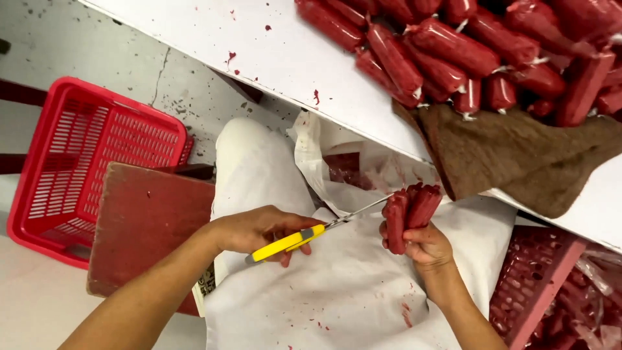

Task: The person separates red food cylinders from a pile by cutting the plastic casing with yellow scissors and places them into a red plastic basket.

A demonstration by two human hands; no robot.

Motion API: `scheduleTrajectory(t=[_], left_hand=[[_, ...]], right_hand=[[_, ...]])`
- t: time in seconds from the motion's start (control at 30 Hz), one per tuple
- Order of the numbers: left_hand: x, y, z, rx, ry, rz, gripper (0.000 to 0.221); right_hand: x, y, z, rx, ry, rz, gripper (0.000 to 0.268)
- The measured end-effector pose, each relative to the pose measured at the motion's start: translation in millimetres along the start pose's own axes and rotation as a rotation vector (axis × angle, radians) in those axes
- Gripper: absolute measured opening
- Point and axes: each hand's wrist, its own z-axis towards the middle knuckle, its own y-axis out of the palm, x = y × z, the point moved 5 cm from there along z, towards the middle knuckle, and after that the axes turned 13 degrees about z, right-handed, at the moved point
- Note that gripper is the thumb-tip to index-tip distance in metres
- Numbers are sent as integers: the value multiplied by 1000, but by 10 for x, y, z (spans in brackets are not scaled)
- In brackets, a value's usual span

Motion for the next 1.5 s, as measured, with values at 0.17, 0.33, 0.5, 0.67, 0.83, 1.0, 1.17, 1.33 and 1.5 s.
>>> scheduleTrajectory(t=[0.17, 0.33, 0.5, 0.67, 0.83, 1.0, 1.17, 1.33, 1.5], left_hand=[[-26, -53, 188, 41, 83, 114, 74], [-5, -61, 269, 30, 83, 149, 71], [-227, -136, 184, 17, -20, 66, 70], [-92, -231, 244, -12, -80, 85, 72], [51, -320, 352, -20, -133, 378, 65], [133, -351, 345, -32, -182, 416, 66], [120, -344, 275, 2, -174, 414, 64], [-102, -326, 160, -4, -165, 343, 65], [-126, -359, 135, -17, -151, 338, 65]], right_hand=[[-32, 230, 111, -59, 9, 92, 49], [-74, 325, 109, -84, 45, 3, 48], [-281, 479, 81, -58, 29, -105, 42], [-372, 845, 130, -58, 56, -254, 35], [-376, 799, 162, -24, 87, -419, 38], [-392, 614, 203, 25, 138, -500, 42], [-396, 903, 235, 39, 148, -493, 43], [-400, 871, 263, 26, 195, -472, 52], [-330, 395, 276, 5, 223, -483, 55]])
